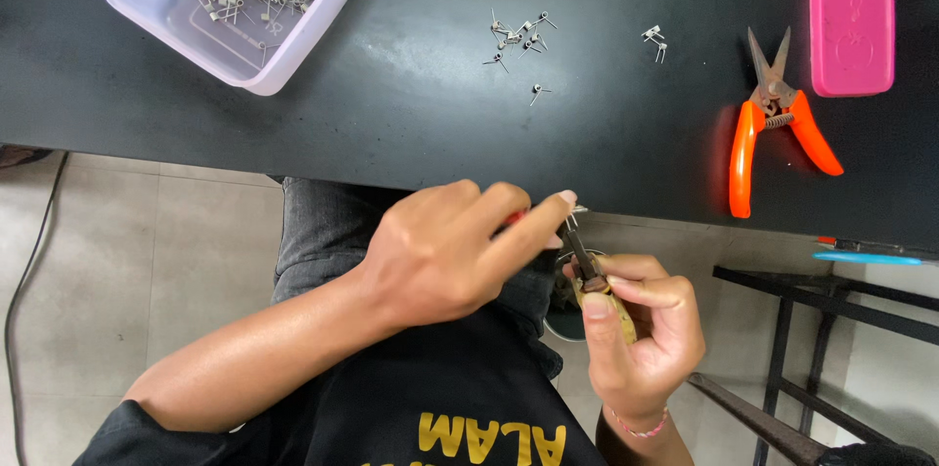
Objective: The person repeatedly picks small electronic components from a table, uses a screwdriver to hold them, and trims their leads with pliers. Trimmed pieces are discarded into a container below the table. The process is repeated for multiple components throughout the clip.
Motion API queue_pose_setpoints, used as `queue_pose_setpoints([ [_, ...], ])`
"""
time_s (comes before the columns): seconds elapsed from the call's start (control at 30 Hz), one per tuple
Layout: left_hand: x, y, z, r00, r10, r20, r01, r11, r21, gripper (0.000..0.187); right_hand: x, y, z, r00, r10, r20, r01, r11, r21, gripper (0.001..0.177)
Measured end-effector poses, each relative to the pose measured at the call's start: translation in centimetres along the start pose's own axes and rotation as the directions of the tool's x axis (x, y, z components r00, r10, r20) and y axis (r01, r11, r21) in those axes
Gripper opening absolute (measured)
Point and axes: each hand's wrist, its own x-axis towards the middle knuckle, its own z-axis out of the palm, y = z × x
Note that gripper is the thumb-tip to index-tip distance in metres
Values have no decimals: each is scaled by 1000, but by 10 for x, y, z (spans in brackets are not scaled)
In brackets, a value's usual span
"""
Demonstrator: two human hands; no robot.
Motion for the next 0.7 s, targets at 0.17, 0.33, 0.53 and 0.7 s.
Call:
queue_pose_setpoints([
  [0.17,12,1,-2,501,-301,811,784,-238,-573,48,1,1,0,1000,-22,21,23,999,-49,25],
  [0.33,19,4,-9,583,-456,673,776,67,-627,29,1,-3,-1,1000,16,24,-16,1000,7,21],
  [0.53,28,2,-16,679,-466,567,722,282,-632,11,-1,-14,-4,999,41,31,-41,999,0,22],
  [0.7,28,-2,-15,671,-434,601,724,210,-657,10,-2,-14,-6,998,45,35,-44,999,-22,22],
])
